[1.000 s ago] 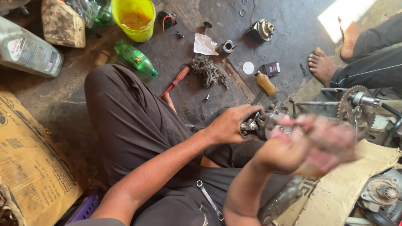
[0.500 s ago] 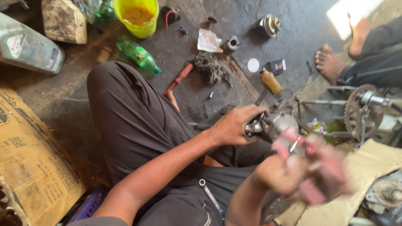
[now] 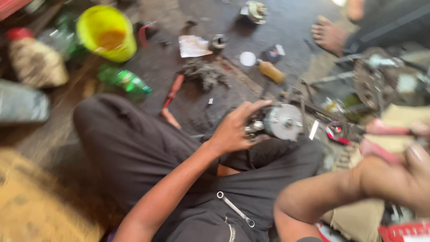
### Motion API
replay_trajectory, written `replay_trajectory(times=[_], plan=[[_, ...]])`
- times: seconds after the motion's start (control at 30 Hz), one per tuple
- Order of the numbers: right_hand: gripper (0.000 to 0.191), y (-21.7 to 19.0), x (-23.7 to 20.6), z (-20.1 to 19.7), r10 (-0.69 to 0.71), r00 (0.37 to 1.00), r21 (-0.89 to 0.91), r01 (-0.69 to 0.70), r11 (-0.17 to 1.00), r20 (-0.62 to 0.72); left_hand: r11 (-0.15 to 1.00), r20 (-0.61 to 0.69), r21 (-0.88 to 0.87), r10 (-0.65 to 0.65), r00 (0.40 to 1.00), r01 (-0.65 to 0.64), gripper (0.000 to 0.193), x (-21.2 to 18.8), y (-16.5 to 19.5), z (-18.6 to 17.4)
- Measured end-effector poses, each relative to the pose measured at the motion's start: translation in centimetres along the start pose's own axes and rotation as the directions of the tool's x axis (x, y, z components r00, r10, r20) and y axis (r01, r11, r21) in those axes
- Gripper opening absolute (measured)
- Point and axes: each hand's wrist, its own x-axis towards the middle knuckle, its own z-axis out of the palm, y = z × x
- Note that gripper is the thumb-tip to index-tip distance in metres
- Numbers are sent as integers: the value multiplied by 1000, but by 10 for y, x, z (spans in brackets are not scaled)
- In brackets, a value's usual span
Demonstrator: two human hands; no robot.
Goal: The person sits cross-legged on the workshop floor and disassembles a starter motor in their lap. They use pliers and a wrench to loosen parts, pull off the end cap and housing, and tap components with a hammer to separate the motor casing.
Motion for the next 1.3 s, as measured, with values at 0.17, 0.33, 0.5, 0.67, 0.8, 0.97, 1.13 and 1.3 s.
replay_trajectory(times=[0.17,0.33,0.5,0.67,0.8,0.97,1.13,1.3], plan=[[31,88,-5,-50,303,845,-298,-180,937,441,998,13,28,63,998,-63,55,12,3,3],[27,170,-52,-96,508,562,-576,-67,815,653,992,146,117,36,989,-53,49,23,5,6],[28,186,-69,-101,599,598,-839,282,466,533,993,165,107,41,985,-59,49,29,9,11],[63,168,-69,-100,642,647,-912,284,296,410,992,247,116,12,969,-41,50,36,9,8],[61,171,-69,-102,929,31,-913,202,354,368,994,261,98,23,965,-50,51,37,10,8],[53,191,-74,-99,807,-286,-667,455,590,518,993,264,102,24,964,-52,52,33,10,5],[34,173,-73,-117,854,269,-885,-9,465,446,987,248,134,55,967,-91,56,32,8,-1],[19,141,-72,-156,791,506,-792,-296,534,344,988,254,98,88,963,-116,55,35,5,-5]])
